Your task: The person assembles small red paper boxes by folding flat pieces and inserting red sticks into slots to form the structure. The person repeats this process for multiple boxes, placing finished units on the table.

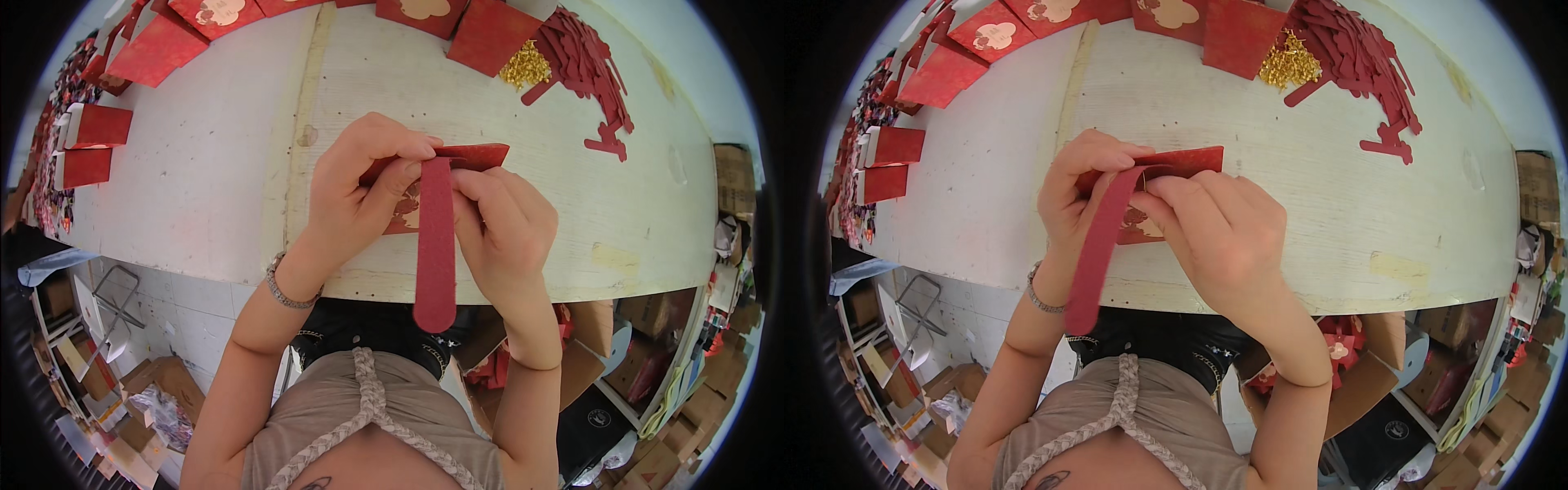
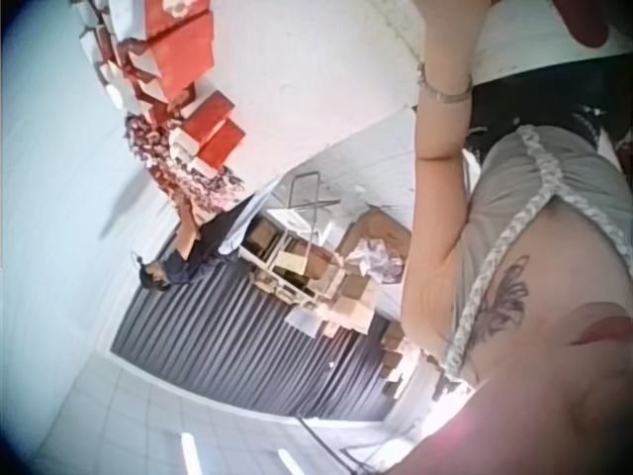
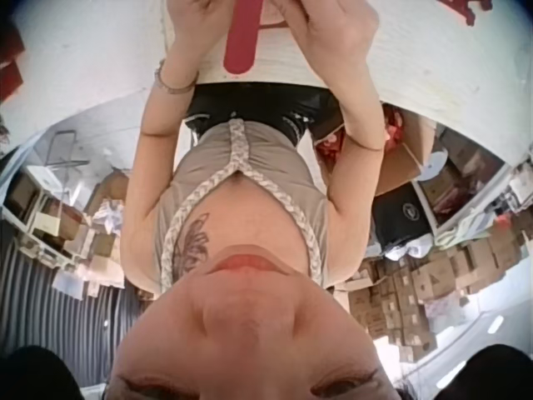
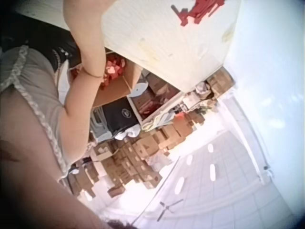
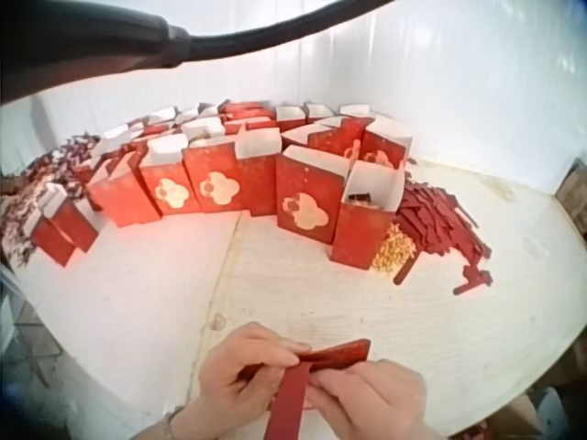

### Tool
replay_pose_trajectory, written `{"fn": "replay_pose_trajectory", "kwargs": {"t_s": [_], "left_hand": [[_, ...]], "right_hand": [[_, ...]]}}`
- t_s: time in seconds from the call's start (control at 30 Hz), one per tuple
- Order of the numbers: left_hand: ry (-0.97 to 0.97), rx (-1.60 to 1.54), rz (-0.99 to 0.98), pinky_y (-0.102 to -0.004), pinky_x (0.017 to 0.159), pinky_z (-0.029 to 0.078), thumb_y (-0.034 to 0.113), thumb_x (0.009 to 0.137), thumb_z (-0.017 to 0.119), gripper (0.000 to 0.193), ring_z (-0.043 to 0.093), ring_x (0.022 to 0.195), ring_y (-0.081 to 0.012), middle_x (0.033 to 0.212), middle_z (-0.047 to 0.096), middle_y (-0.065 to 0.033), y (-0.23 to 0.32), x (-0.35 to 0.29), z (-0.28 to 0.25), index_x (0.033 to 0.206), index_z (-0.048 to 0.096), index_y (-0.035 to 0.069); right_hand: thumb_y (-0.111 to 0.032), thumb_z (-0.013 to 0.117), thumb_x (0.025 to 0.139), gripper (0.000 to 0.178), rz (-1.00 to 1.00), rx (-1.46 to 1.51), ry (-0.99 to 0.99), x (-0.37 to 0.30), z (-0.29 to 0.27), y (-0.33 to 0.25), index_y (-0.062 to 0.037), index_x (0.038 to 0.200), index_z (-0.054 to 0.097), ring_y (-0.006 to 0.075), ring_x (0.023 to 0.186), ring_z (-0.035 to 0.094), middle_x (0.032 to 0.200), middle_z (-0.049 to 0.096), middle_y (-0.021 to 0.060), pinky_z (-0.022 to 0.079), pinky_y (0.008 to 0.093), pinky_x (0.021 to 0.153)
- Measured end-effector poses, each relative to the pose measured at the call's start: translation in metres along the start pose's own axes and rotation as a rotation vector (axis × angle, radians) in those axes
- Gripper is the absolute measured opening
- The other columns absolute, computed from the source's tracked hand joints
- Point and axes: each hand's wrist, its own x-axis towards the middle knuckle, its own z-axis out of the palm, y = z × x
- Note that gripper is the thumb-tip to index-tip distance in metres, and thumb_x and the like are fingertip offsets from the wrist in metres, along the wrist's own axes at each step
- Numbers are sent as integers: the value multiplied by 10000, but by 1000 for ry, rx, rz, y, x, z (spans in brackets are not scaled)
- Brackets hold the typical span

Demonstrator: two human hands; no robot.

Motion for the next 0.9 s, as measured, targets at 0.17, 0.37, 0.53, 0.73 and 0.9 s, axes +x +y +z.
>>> {"fn": "replay_pose_trajectory", "kwargs": {"t_s": [0.17, 0.37, 0.53, 0.73, 0.9], "left_hand": [[-60, 102, 90, -249, 590, 485, -24, 859, 581, 131, 590, 731, -143, 941, 630, -114, 1, -2, -6, 972, 605, 39], [-84, 116, 205, -274, 581, 492, 44, 828, 634, 140, 595, 684, -186, 933, 637, -115, -4, 1, -7, 965, 607, 55], [-74, 153, 200, -292, 619, 515, 72, 796, 673, 166, 636, 761, -229, 905, 643, -112, -6, -6, -9, 952, 616, 72], [-103, 143, 215, -324, 680, 552, 106, 746, 728, 185, 643, 781, -238, 878, 636, -104, 1, -7, -6, 903, 635, 73], [-21, 146, 145, -319, 665, 561, 118, 736, 741, 151, 657, 735, -234, 812, 647, -87, 8, -8, -2, 843, 652, 61]], "right_hand": [[-56, 747, 684, 188, 45, 68, -31, 2, -4, -4, -30, 820, 618, 215, 523, 541, 648, 569, 69, 421, 307, 474], [-63, 745, 689, 197, 33, 40, -14, 1, -6, -2, -34, 826, 606, 211, 539, 540, 659, 562, 61, 414, 307, 487], [-92, 742, 692, 192, 35, 7, -96, 5, -14, -10, -42, 804, 594, 204, 562, 546, 652, 544, 52, 390, 298, 499], [-137, 746, 670, 256, -80, -147, -80, -10, -14, -7, -62, 875, 611, 183, 584, 502, 748, 569, 36, 383, 300, 548], [-150, 777, 617, 281, 6, -99, 129, 1, -5, -3, -85, 853, 638, 200, 720, 533, 807, 610, 17, 405, 315, 685]]}}
